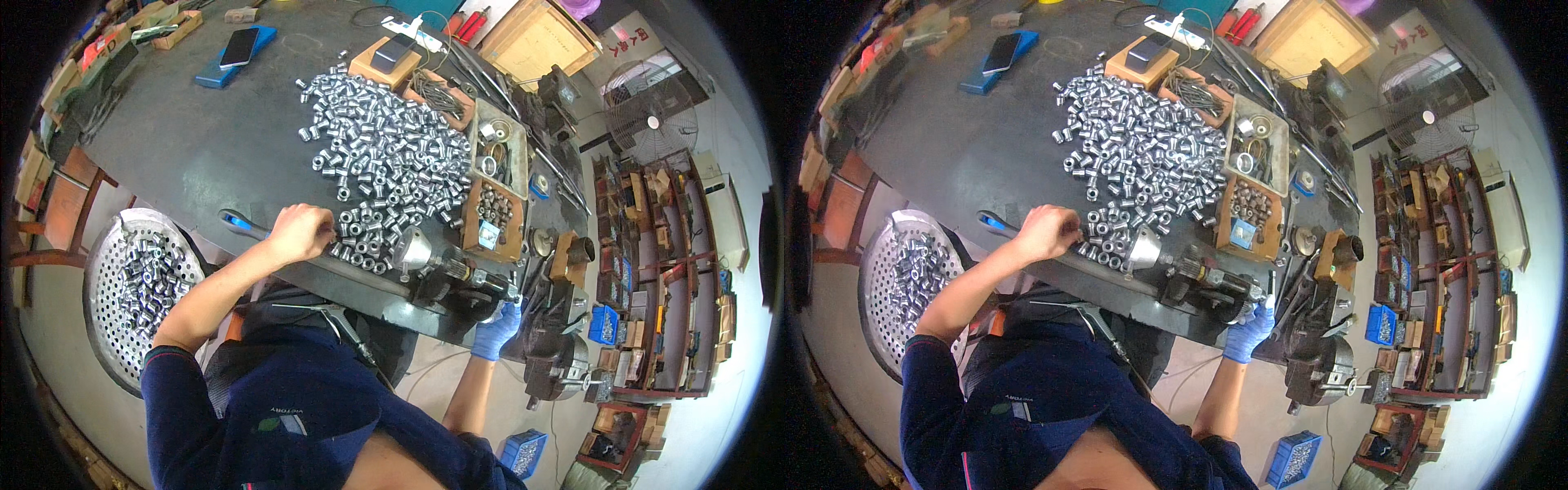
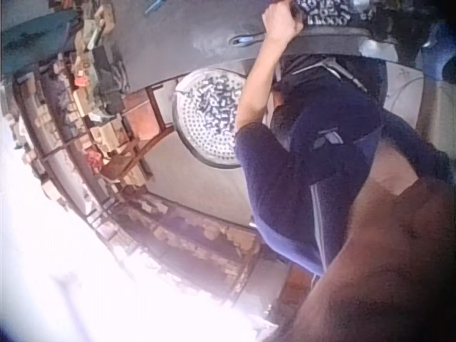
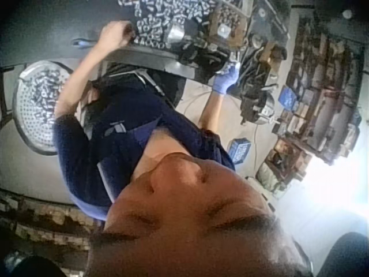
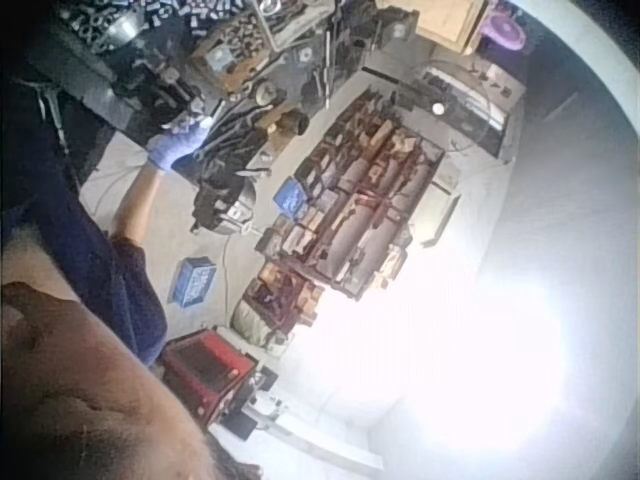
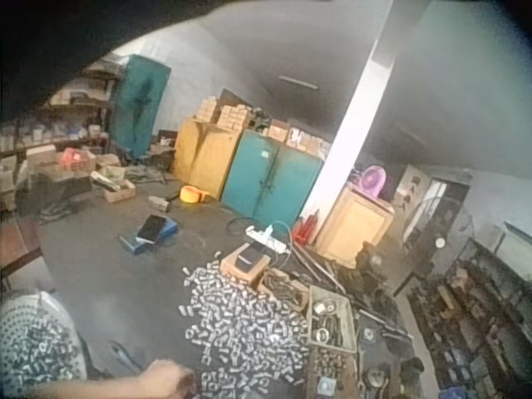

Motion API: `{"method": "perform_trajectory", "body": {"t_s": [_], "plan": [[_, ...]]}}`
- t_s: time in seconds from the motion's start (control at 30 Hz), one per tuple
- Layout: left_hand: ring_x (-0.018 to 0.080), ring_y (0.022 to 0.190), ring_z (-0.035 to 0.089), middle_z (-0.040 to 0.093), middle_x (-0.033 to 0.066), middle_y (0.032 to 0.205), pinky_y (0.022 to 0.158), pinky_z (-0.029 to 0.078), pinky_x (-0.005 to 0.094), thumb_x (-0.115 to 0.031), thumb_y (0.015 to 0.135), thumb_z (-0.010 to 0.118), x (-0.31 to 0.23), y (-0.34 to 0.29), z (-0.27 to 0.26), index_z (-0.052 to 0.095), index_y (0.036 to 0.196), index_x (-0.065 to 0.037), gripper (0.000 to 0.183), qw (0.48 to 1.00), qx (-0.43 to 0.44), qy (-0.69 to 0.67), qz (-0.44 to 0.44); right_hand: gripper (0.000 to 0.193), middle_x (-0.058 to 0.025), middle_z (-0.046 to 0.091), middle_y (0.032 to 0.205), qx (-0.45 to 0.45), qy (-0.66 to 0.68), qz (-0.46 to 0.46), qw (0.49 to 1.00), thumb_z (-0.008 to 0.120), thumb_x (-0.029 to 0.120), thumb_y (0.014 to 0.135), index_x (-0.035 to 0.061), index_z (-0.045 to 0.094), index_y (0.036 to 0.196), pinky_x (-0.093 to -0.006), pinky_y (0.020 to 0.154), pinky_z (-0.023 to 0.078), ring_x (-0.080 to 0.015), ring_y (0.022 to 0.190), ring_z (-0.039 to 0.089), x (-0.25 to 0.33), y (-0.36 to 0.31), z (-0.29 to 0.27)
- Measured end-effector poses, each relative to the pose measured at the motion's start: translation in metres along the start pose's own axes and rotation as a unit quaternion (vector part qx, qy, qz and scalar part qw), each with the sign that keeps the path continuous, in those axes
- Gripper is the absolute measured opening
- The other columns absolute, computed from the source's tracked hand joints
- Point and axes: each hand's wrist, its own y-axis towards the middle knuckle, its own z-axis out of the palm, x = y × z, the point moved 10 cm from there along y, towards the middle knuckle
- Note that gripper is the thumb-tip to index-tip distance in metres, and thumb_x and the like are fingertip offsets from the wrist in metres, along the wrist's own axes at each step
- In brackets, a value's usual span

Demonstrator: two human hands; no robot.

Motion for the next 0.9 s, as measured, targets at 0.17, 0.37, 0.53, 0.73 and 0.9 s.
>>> {"method": "perform_trajectory", "body": {"t_s": [0.17,0.37,0.53,0.73,0.9], "plan": [[0.0305,0.071,0.061,0.062,0.0120,0.069,0.063,0.047,0.0403,-0.022,0.068,0.067,0.005,0.006,0.009,0.061,0.072,-0.008,0.016,0.997,0.040,0.024,-0.056,0.028,0.0017,0.048,0.053,-0.003,0.001,0.013,1.000,0.053,0.033,0.086,0.0050,0.056,0.083,-0.0186,0.033,0.030,-0.0055,0.038,0.038,0.000,-0.003,0.009],[0.0294,0.067,0.060,0.062,0.0107,0.067,0.059,0.047,0.0387,-0.018,0.068,0.065,0.000,0.005,-0.002,0.059,0.073,-0.007,0.013,1.000,-0.018,0.015,0.006,0.030,0.0020,0.049,0.054,0.011,-0.005,0.006,1.000,0.053,0.033,0.086,0.0037,0.056,0.087,-0.0181,0.034,0.030,-0.0052,0.037,0.038,0.000,-0.001,0.006],[0.0313,0.066,0.059,0.061,0.0100,0.070,0.059,0.047,0.0398,-0.015,0.068,0.063,-0.008,-0.003,-0.016,0.058,0.072,-0.006,0.011,0.986,-0.070,0.138,0.056,0.034,-0.0090,0.058,0.095,0.090,0.017,0.048,0.995,0.053,0.030,0.083,0.0032,0.056,0.104,-0.0351,0.077,0.043,-0.0214,0.084,0.054,-0.009,0.010,-0.010],[0.0216,0.060,0.059,0.060,0.0074,0.070,0.058,0.046,0.0332,-0.008,0.070,0.061,-0.006,0.000,-0.008,0.054,0.079,-0.003,0.012,0.997,0.011,-0.073,0.020,0.037,-0.0116,0.060,0.104,0.090,0.026,0.050,0.994,0.054,0.029,0.083,0.0033,0.055,0.108,-0.0403,0.085,0.046,-0.0253,0.095,0.057,-0.009,0.010,-0.012],[0.0099,0.066,0.056,0.058,0.0059,0.073,0.063,0.045,0.0246,0.002,0.074,0.059,-0.079,-0.003,-0.024,0.053,0.098,0.003,0.025,0.880,0.073,-0.459,0.100,0.037,-0.0115,0.059,0.105,0.093,0.042,0.051,0.993,0.053,0.029,0.083,0.0035,0.055,0.109,-0.0408,0.086,0.046,-0.0256,0.096,0.057,-0.010,0.012,-0.018]]}}
